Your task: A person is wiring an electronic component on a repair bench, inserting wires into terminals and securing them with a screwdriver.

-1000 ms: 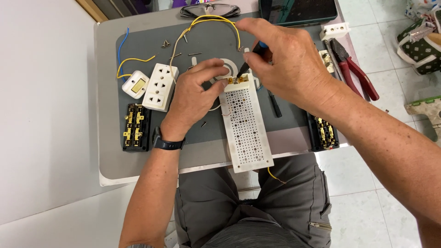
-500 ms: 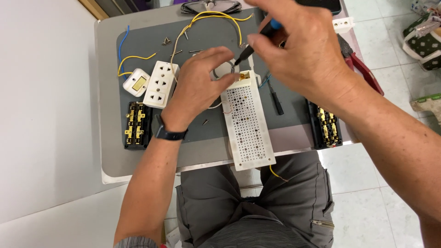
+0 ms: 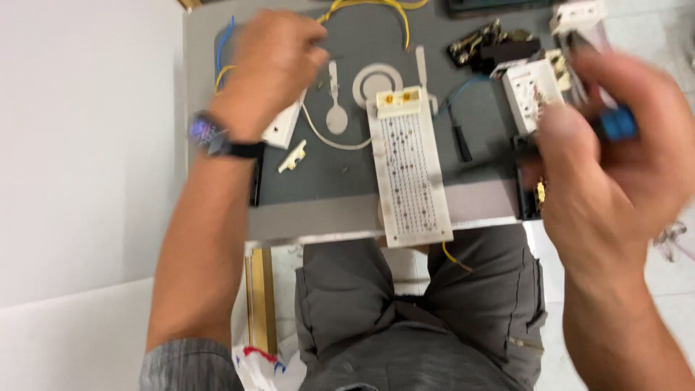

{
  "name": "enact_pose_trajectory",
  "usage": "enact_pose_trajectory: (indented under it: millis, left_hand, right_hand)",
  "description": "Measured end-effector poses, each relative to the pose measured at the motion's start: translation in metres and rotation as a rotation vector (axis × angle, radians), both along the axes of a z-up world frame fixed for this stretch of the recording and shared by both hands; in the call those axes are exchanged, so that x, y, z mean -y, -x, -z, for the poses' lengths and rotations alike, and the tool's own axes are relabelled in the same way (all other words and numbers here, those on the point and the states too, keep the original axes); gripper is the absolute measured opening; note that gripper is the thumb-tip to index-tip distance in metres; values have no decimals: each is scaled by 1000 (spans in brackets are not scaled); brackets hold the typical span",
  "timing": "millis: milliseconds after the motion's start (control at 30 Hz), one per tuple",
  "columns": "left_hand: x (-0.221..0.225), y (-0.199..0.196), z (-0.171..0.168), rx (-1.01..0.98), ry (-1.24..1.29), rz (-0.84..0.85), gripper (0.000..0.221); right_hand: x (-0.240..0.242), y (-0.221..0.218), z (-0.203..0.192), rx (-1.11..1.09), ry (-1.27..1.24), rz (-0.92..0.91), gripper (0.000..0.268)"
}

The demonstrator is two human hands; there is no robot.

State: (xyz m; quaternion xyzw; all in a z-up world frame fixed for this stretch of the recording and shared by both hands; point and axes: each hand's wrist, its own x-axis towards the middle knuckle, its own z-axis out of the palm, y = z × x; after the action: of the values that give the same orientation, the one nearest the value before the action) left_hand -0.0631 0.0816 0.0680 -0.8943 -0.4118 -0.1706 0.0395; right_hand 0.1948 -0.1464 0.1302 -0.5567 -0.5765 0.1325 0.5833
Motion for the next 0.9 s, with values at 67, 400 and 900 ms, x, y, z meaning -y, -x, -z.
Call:
enact_pose_trajectory:
  millis: [67,400,900]
  left_hand:
    - [57,12,-34,59,67,11,21]
    - [168,-6,57,117,281,-231,26]
    - [205,-19,-9,774,521,326,10]
  right_hand:
    - [23,-4,22,-112,75,98,29]
    - [77,4,68,-504,356,54,28]
    - [72,12,54,-322,183,-38,16]
